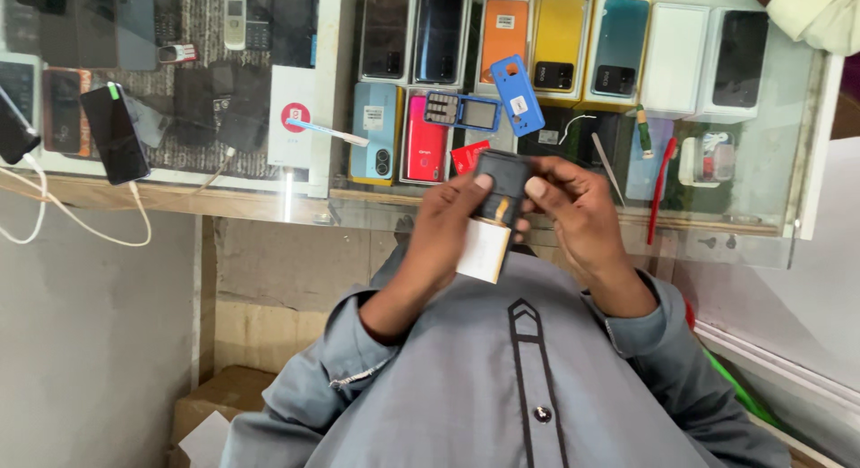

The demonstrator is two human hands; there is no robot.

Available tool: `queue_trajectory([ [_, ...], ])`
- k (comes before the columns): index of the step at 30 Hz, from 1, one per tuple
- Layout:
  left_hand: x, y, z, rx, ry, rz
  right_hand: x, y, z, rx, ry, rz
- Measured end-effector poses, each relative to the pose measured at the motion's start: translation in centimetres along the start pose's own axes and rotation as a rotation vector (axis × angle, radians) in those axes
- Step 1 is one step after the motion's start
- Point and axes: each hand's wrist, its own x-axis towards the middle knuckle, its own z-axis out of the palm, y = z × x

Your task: The person disassembles a blue feature phone, removes the battery and SIM card, and uses a screwdriver to adjust internal components. They then reassemble the phone, insert the battery and SIM card, and test the device by powering it on and navigating the interface.

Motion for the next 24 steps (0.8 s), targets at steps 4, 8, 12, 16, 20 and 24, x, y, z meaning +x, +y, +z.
queue_trajectory([
  [4, 0.0, 1.5, -2.1, 0.001, 0.146, 0.02, 0.4, 3.8, -4.0, -0.309, 0.122, -0.096],
  [8, -0.7, 2.6, -4.8, 0.094, 0.254, 0.13, -0.6, 7.5, -9.2, -0.663, 0.336, -0.119],
  [12, -1.7, 3.3, -6.7, 0.178, 0.344, 0.156, -1.4, 8.9, -12.7, -0.79, 0.509, -0.025],
  [16, -1.9, 3.1, -6.9, 0.158, 0.351, 0.152, 0.8, 8.9, -12.1, -0.865, 0.411, -0.255],
  [20, -1.7, 2.5, -6.5, 0.115, 0.308, 0.134, 6.6, 7.7, -9.1, -1.06, 0.242, -0.484],
  [24, -1.8, 2.0, -5.9, 0.028, 0.273, 0.101, 13.7, 7.2, -6.5, -1.113, 0.188, -0.451],
])
